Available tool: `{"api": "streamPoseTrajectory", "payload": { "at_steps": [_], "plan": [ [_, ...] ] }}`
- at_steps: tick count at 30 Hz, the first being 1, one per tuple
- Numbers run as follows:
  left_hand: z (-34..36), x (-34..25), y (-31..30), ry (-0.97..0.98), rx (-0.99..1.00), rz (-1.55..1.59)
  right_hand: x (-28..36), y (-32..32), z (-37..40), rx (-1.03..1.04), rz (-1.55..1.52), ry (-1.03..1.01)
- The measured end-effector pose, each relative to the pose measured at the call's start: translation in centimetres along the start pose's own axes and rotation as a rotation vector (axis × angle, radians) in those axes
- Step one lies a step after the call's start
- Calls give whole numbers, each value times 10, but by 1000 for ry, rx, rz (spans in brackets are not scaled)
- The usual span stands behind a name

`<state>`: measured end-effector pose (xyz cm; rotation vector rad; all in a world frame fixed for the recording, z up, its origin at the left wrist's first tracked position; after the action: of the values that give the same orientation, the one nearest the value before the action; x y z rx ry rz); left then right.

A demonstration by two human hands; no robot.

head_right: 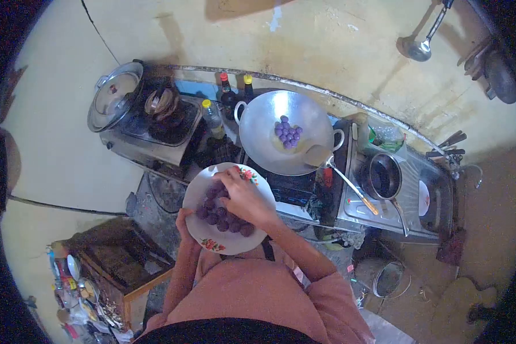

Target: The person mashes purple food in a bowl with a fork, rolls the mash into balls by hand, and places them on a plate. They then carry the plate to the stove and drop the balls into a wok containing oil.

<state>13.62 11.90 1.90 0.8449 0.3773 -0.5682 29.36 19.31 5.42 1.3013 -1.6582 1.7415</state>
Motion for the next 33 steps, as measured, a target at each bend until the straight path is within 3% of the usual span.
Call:
{"api": "streamPoseTrajectory", "payload": {
  "at_steps": [3, 5, 9, 15, 18, 21, 24, 27, 33],
  "plan": [
    [1, -1, -2, -2, -38, 21, -13, -25, -1, -62, -256, 19],
    [2, -3, -6, 15, -104, 7, -24, -53, 0, -195, -376, 209],
    [-8, -5, -36, 79, -175, 5, -137, -82, 5, -364, 112, 295],
    [6, -17, -19, 108, -208, 3, -195, -62, 2, -248, 434, 350],
    [-4, -12, -33, 148, -171, -12, -182, -54, -10, -285, 182, 328],
    [-11, -6, -41, 111, -115, 47, -142, -63, -19, -336, 140, 314],
    [-9, -6, -39, 90, -119, 26, -89, -72, -16, -299, -77, 171],
    [-10, -5, -35, 92, -120, 5, -38, -72, -10, -82, -139, 8],
    [4, -10, -12, 86, -126, -30, -24, -42, -4, 38, 89, -310]
  ]
}}
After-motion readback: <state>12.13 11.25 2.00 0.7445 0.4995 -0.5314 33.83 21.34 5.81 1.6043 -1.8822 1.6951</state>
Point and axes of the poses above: each hand's wrist, its own z-axis away from the middle knuckle, its own y-axis out of the palm, x = y × z, the point moved 1 cm from there along -z, towards the middle knuckle, and after that the axes turned 11 degrees about -x, right-handed, at the moved point
